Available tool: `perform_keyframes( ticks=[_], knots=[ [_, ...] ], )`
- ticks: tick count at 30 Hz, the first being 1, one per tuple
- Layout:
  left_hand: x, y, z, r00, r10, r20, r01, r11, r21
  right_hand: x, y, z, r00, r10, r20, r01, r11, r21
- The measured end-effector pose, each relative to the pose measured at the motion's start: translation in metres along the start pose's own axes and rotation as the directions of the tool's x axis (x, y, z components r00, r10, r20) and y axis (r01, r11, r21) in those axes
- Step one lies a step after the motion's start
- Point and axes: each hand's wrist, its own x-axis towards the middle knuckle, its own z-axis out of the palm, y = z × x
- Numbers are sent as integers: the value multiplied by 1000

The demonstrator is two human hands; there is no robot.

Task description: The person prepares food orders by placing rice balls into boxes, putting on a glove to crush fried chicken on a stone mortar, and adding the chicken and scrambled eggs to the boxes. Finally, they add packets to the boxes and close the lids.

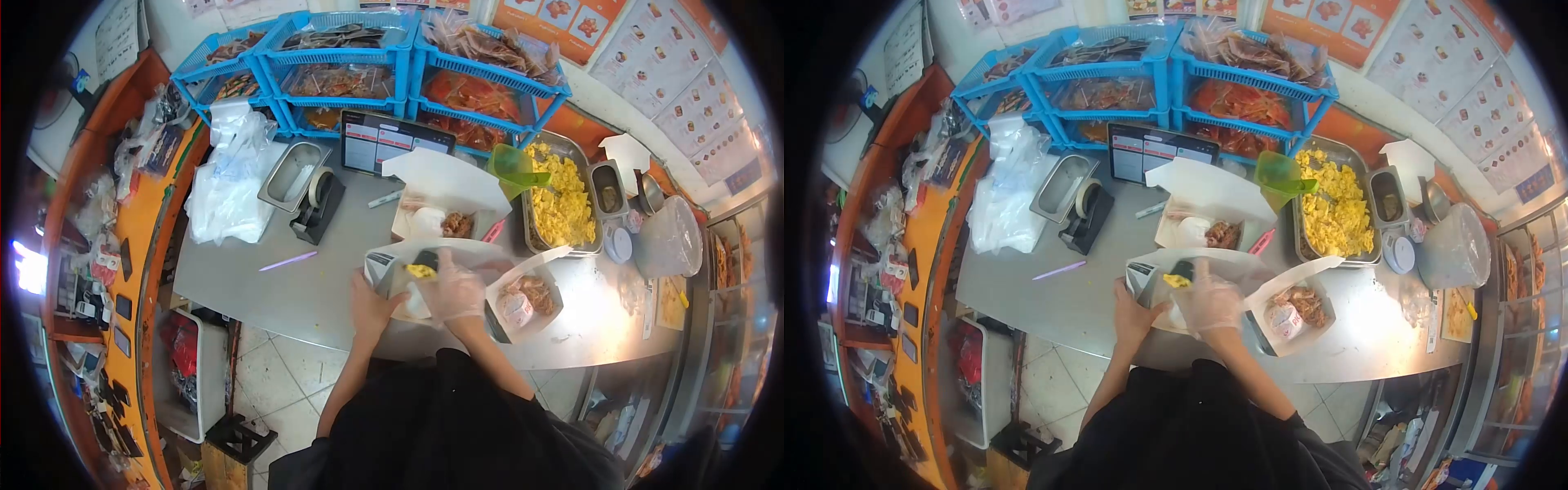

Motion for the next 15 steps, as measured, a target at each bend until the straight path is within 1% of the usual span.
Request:
perform_keyframes(
  ticks=[1, 2, 3, 4, 5, 6, 7, 8, 9, 10, 12, 13, 14, 15],
  knots=[
    [-1, -12, 4, 1000, -2, 0, 2, 1000, 3, 6, 7, 21, 985, -163, -60, 158, 984, -85],
    [-2, -23, 6, 981, -193, 28, 194, 953, -232, 8, 7, 31, 939, -326, -110, 304, 936, -178],
    [-1, -35, 6, 927, -362, 101, 367, 817, -444, 7, 6, 42, 949, -311, -39, 281, 897, -340],
    [-1, -32, -6, 927, -360, 103, 367, 819, -441, 5, 9, 50, 950, -308, -40, 277, 899, -338],
    [-1, -20, -26, 893, -388, 229, 443, 665, -601, 2, 14, 59, 932, -336, -134, 285, 911, -299],
    [0, -16, -39, 852, -384, 356, 512, 470, -719, 2, 18, 65, 906, -358, -226, 297, 918, -264],
    [2, -23, -44, 858, -359, 369, 511, 515, -688, 0, 17, 61, 907, -359, -222, 298, 917, -265],
    [3, -27, -45, 856, -362, 370, 514, 512, -688, -4, 15, 55, 932, -296, -210, 269, 952, -147],
    [4, -30, -45, 852, -356, 384, 523, 561, -641, -7, 13, 50, 953, -232, -192, 232, 972, -26],
    [6, -29, -46, 849, -349, 397, 528, 609, -593, -8, 16, 49, 954, -230, -191, 230, 973, -26],
    [10, -26, -44, 842, -350, 410, 538, 593, -599, -11, 24, 44, 967, -182, -178, 215, 958, 188],
    [11, -25, -42, 837, -350, 421, 547, 577, -607, -14, 19, 35, 966, -165, -197, 214, 943, 255],
    [12, -23, -40, 836, -352, 422, 548, 575, -607, -14, 17, 32, 967, -165, -195, 213, 943, 255],
    [13, -22, -38, 829, -365, 424, 560, 545, -624, -13, 15, 30, 973, -213, -93, 220, 973, 72]
  ],
)
